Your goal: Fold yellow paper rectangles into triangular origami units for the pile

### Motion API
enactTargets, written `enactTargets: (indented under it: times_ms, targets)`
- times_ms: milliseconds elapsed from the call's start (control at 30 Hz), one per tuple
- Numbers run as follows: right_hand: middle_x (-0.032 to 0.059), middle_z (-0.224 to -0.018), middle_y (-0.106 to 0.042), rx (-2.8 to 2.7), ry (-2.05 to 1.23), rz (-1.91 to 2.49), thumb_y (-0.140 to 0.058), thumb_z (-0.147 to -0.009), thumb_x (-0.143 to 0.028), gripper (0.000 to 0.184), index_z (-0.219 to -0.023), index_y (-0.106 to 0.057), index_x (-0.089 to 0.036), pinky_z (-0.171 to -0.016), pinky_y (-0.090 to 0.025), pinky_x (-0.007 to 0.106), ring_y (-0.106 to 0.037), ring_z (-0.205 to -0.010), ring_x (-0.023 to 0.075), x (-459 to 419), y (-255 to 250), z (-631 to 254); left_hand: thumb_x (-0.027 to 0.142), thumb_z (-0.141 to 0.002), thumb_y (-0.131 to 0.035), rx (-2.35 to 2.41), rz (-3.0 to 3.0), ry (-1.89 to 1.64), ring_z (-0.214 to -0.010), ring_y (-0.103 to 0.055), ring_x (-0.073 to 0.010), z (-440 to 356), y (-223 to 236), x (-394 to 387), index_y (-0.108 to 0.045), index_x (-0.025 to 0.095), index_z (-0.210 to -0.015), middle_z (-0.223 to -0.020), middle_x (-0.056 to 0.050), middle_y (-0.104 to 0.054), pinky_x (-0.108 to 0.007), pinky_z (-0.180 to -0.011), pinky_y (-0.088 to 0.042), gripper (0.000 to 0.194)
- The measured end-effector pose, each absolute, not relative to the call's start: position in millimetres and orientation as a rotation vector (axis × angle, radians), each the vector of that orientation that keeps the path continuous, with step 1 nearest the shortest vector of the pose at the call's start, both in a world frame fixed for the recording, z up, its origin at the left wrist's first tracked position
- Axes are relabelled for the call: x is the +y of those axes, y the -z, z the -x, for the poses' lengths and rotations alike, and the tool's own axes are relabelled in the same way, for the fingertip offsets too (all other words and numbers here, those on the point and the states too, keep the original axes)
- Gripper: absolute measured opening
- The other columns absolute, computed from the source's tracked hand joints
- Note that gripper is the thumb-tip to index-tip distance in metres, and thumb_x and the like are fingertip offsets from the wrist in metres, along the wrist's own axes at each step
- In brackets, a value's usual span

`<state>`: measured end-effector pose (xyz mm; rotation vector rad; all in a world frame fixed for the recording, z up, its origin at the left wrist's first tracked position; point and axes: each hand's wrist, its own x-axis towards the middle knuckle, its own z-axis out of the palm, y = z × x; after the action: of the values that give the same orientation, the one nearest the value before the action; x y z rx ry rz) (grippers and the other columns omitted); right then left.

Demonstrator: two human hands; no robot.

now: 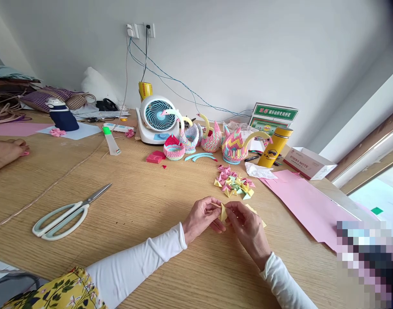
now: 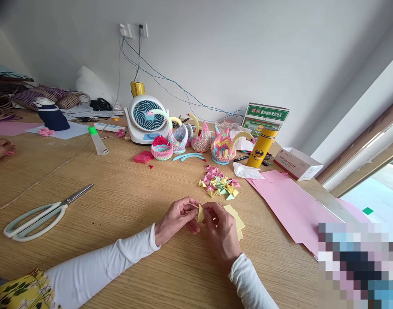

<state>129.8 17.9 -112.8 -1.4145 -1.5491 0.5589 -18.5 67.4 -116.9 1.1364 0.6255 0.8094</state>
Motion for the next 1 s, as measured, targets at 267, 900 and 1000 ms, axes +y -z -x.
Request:
enactTargets:
  times_ms: [267,900,1000]
  targets:
    - [0.0042,-0.068,-0.065,-1.514,-0.624,1.371,-0.053,-0.087,-0.037,0.022,-0.089,-0.064,-0.018,-0.053,-0.053,0.025,-0.063,-0.057,0.0158,19,117,-133,0.045,-0.076,-0.065,0.591,-1.167,-0.785,-0.056,-0.068,-0.0182,20,122,69,-0.050,0.016,-0.091,-0.072,0.002,-0.059,-0.025,-0.049,-0.053,0.036]
    - [0.0053,-0.075,-0.067,-1.453,-0.815,1.264,-0.057,-0.084,-0.046,0.029,-0.092,-0.062,-0.018,-0.052,-0.054,0.025,-0.063,-0.057,0.0151,19,118,-133,0.047,-0.075,-0.064,0.648,-1.239,-0.831,-0.044,-0.060,-0.0121,22,112,67,-0.059,0.011,-0.081,-0.057,0.001,-0.059,-0.022,-0.045,-0.049,0.036]
    - [0.0044,-0.072,-0.065,-1.440,-0.857,1.280,-0.056,-0.083,-0.050,0.034,-0.092,-0.060,-0.018,-0.049,-0.051,0.024,-0.060,-0.055,0.0142,21,121,-133,0.047,-0.076,-0.064,0.672,-1.271,-0.848,-0.044,-0.060,-0.0120,22,111,66,-0.060,0.011,-0.081,-0.056,0.001,-0.057,-0.021,-0.045,-0.048,0.036]
